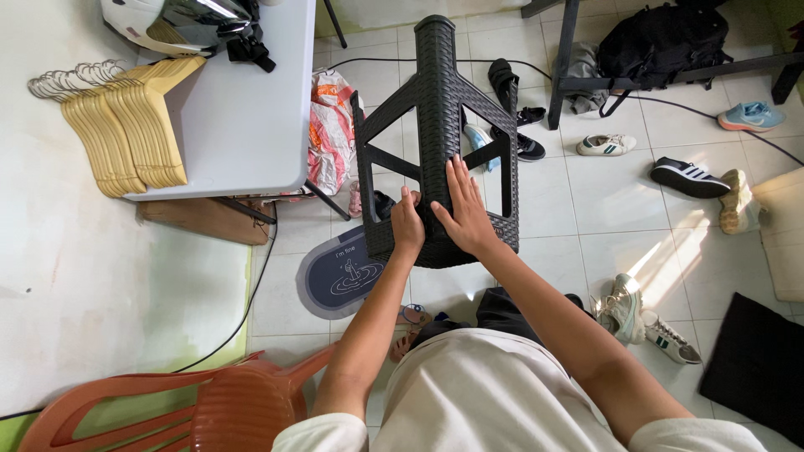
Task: The person collects a group of wooden hangers from the floor and a table, stacks them together, and places them on a table near a helmet and a stack of other hangers before picking up a small black stool.
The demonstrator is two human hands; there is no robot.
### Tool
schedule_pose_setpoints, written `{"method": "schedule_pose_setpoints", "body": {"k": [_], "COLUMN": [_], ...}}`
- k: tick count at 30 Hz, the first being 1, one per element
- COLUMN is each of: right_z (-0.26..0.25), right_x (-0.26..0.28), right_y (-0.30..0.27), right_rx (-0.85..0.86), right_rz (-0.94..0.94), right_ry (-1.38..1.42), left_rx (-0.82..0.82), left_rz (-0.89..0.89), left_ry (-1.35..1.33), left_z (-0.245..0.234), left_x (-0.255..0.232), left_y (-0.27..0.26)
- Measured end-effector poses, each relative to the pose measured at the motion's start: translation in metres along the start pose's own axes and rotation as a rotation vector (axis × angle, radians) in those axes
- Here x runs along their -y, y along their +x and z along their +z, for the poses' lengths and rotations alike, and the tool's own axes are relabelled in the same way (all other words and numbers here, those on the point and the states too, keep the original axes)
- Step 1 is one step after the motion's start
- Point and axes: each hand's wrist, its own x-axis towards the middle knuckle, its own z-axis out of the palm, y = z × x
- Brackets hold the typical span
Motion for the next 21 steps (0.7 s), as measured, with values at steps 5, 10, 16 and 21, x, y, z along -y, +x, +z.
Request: {"method": "schedule_pose_setpoints", "body": {"k": [5, 10, 16, 21], "right_z": [-0.015, -0.038, -0.078, -0.106], "right_x": [-0.018, -0.065, -0.127, -0.171], "right_y": [-0.033, -0.042, -0.025, -0.007], "right_rx": [0.039, 0.033, 0.033, 0.012], "right_rz": [-0.047, 0.063, 0.184, 0.208], "right_ry": [0.029, 0.023, -0.07, -0.061], "left_rx": [0.023, 0.017, -0.052, 0.013], "left_rz": [-0.054, -0.108, -0.164, -0.244], "left_ry": [-0.047, -0.079, -0.145, -0.51], "left_z": [0.022, 0.05, 0.087, 0.111], "left_x": [-0.009, -0.009, 0.014, 0.008], "left_y": [0.006, 0.021, 0.039, 0.055]}}
